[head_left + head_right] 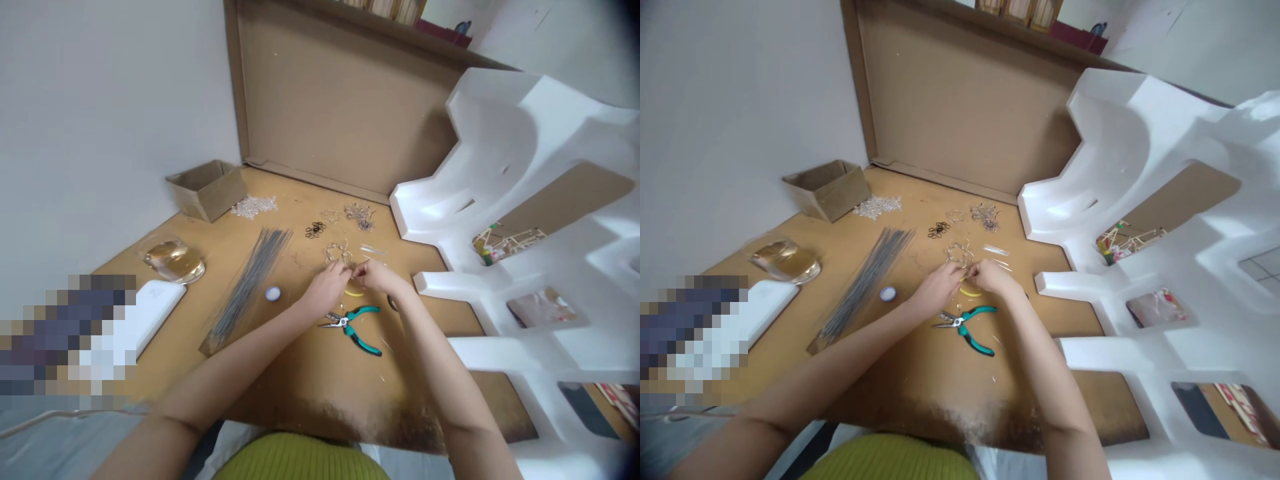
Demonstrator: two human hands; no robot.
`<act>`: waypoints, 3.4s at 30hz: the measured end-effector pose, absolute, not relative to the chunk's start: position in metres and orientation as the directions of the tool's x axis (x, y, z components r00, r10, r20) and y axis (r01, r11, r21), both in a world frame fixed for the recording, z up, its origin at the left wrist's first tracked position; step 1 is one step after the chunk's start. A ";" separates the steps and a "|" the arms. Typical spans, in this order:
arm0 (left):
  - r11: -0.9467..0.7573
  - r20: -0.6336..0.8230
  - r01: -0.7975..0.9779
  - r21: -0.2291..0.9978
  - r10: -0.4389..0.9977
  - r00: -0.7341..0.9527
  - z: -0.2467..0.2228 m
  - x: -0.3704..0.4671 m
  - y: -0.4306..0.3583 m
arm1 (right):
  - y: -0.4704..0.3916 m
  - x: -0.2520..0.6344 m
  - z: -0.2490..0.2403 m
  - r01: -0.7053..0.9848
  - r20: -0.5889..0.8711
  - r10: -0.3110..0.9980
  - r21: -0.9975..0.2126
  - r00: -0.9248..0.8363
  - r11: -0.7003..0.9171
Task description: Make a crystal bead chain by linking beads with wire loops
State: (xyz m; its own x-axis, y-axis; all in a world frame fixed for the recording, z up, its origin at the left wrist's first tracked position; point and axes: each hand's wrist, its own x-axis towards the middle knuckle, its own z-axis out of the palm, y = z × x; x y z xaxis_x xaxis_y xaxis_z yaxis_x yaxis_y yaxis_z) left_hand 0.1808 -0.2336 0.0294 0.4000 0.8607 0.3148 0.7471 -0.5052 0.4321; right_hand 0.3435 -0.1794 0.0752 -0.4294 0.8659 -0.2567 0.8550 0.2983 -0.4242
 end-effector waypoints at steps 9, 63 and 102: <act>-0.502 0.223 0.682 0.532 0.860 0.459 0.048 0.200 -0.197 | -0.174 0.338 0.091 0.882 -0.208 0.905 -0.382 -0.372 0.274; -0.077 0.065 0.010 0.997 0.899 0.433 0.101 0.170 -0.214 | -0.220 0.348 0.116 0.172 -0.092 0.916 -0.985 -0.390 -0.026; -0.044 0.014 0.069 0.997 0.927 0.376 0.119 0.152 -0.217 | -0.290 0.361 0.042 0.837 -0.290 0.796 -0.037 -0.531 0.545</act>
State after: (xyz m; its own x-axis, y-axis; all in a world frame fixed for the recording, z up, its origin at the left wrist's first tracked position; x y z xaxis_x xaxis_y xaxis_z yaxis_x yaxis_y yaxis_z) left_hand 0.1525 -0.2165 0.1186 0.3758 0.9266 0.0143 0.0693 -0.0435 0.9966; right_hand 0.3613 -0.2895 0.0419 -0.5313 0.7960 -0.2901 0.8373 0.5454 -0.0371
